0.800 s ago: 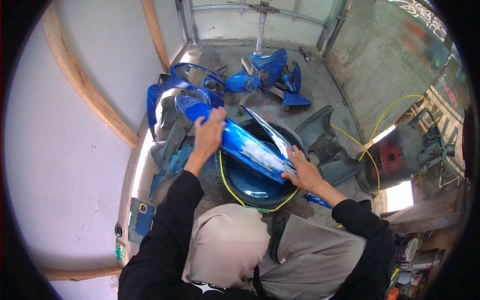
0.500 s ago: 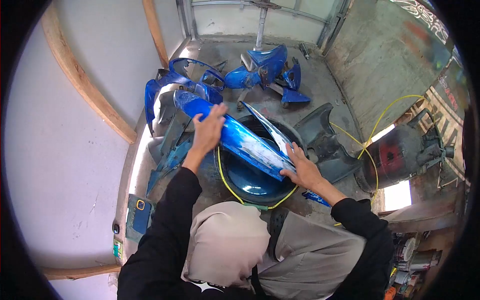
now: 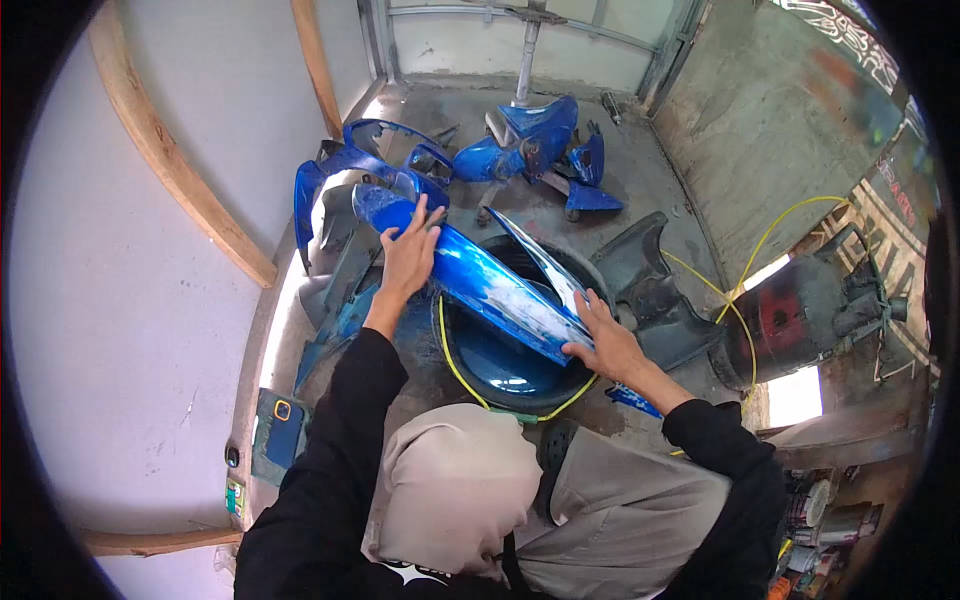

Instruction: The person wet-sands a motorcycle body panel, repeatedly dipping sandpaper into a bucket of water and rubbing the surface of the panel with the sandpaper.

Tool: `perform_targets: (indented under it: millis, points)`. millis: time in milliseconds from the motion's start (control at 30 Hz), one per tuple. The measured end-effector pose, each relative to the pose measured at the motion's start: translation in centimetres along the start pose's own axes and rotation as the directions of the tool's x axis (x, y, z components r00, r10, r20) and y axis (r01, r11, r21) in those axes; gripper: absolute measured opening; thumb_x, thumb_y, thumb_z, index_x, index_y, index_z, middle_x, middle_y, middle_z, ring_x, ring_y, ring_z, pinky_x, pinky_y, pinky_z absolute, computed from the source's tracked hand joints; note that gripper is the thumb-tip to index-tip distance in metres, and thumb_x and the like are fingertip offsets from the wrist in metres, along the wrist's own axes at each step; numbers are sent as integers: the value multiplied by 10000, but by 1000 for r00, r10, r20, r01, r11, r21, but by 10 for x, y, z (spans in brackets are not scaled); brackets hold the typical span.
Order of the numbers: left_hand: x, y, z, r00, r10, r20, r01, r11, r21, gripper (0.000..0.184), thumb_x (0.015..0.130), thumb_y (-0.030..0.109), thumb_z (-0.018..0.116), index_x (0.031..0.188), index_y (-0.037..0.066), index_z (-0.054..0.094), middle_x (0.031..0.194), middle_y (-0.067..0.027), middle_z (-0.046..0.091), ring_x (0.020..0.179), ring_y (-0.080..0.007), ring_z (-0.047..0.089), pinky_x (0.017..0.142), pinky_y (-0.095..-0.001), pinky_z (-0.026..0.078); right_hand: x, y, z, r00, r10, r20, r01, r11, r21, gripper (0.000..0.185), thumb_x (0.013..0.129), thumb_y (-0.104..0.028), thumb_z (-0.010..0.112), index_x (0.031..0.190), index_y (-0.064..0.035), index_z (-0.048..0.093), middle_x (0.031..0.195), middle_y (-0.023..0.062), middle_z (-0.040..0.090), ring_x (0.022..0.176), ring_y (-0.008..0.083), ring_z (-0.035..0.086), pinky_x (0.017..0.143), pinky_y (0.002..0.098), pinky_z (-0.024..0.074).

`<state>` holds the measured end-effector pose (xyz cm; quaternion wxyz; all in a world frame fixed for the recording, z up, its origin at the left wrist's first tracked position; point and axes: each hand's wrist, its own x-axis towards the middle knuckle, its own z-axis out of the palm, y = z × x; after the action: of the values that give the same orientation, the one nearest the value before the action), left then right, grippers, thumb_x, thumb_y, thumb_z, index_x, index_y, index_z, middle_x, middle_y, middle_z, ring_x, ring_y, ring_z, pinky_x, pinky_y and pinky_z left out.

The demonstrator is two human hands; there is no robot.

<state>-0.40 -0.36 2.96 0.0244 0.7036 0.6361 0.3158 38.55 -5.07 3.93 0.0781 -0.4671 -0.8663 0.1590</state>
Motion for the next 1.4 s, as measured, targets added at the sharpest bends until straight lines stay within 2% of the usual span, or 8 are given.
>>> perform_targets:
  millis: [67,233,367,400,667,967,1167,1400]
  points:
    - [2,-4,3,999,-50,0,50,999,-21,444,1096,251,425,1506,162,571,1712,-117,342,1436,-217,498,1124,-549,271,-1,1,0,1000,-3,7,3,1000,9,1002,920,-462,758,1674,-110,200,1658,336,268,1465,543,382,1148,537,443]
    - [-52,54,15,915,392,102,-391,920,-29,446,1094,239,471,1531,194,547,1714,-101,344,1429,-199,503,1132,-510,269,1,0,3,1000,9,19,-9,1000,8,1005,918,-469,758,1674,-115,199,1664,332,261,1477,544,365,1151,536,439]
    - [-18,18,18,967,248,57,-226,939,-258,455,1099,259,467,1542,185,539,1724,-90,325,1455,-222,475,1119,-519,295,-2,-4,-5,997,53,54,-52,999,-5,993,938,-471,742,1683,-125,184,1673,327,249,1486,508,374,1176,488,416]
    - [-11,27,4,977,211,21,-212,972,96,461,1098,255,467,1548,174,531,1701,-99,369,1478,-237,455,1129,-537,291,-4,-3,-2,997,56,51,-55,998,-4,993,938,-471,742,1683,-125,184,1673,327,249,1486,508,374,1176,488,416]
    - [-48,46,17,915,399,59,-403,897,180,472,1080,256,507,1542,159,515,1652,-64,452,1524,-221,410,1169,-538,247,-1,-2,-1,1000,-2,8,2,1000,18,1001,917,-465,761,1669,-97,211,1633,354,303,1450,570,388,1142,544,445]
    - [-21,-16,23,988,23,-152,12,974,228,484,1087,255,488,1554,128,508,1626,-82,488,1510,-253,431,1177,-543,266,-1,0,0,1000,-5,13,5,1000,16,1004,925,-463,751,1675,-99,191,1650,343,274,1465,553,373,1155,543,435]
    - [-59,41,18,929,367,57,-370,904,213,518,1059,240,538,1565,141,488,1655,-66,446,1519,-260,408,1156,-556,293,0,0,-1,1000,7,23,-7,1000,1,999,929,-468,746,1676,-106,189,1652,338,275,1463,552,375,1147,540,443]
    - [3,-18,17,985,-98,-141,126,971,206,456,1097,263,419,1500,104,563,1589,-107,529,1488,-299,445,1146,-581,320,-1,2,1,1000,-7,6,7,1000,20,1007,924,-471,749,1679,-116,185,1656,334,273,1461,554,382,1137,542,452]
